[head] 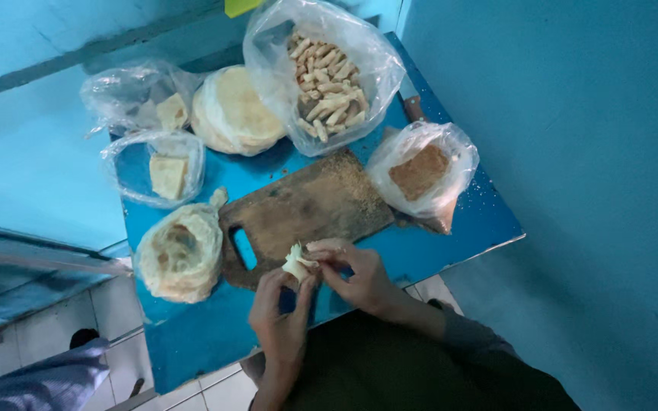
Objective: The person tears pieces from a stack of thin wafer sheets on a small cutting board, folds and presses the pieces by hand, and dips them into a plastic bag of brown powder. The person places the coated pieces into a plastic bag and reaches into a bag of fried snack sticks between pieces.
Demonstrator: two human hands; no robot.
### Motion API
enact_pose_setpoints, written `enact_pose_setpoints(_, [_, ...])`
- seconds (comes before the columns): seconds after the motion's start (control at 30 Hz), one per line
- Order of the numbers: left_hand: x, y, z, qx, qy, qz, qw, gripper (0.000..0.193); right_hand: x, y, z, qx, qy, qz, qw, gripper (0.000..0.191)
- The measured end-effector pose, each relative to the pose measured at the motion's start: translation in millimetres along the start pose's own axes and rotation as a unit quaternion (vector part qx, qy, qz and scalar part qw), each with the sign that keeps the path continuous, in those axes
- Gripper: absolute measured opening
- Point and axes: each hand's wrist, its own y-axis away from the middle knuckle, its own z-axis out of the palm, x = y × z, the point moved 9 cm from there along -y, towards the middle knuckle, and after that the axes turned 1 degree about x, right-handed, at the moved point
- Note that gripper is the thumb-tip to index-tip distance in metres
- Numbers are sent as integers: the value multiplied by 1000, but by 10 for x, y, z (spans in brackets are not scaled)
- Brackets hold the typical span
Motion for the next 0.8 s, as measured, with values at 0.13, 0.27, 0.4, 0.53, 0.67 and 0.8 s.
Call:
enact_pose_setpoints(0.13, [29,-49,70,-14,-32,8,999,23,43,19,17,-44,59,-22,997,41])
enact_pose_setpoints(0.27, [-130,-73,105,-46,-62,-54,996,25,-49,13,-25,-29,109,-65,992,36])
enact_pose_setpoints(0.4, [-235,-75,110,-50,20,-89,995,16,145,-19,-90,-68,-113,92,987,32])
enact_pose_setpoints(0.53, [-435,-39,142,-59,51,-158,984,14,242,-57,-121,-55,-235,185,953,37])
enact_pose_setpoints(0.67, [-261,-22,87,-37,33,-9,999,17,42,-72,-88,-77,-14,72,994,43])
enact_pose_setpoints(0.8, [-498,15,71,-43,57,-93,993,19,373,5,-69,-50,-107,232,965,36])
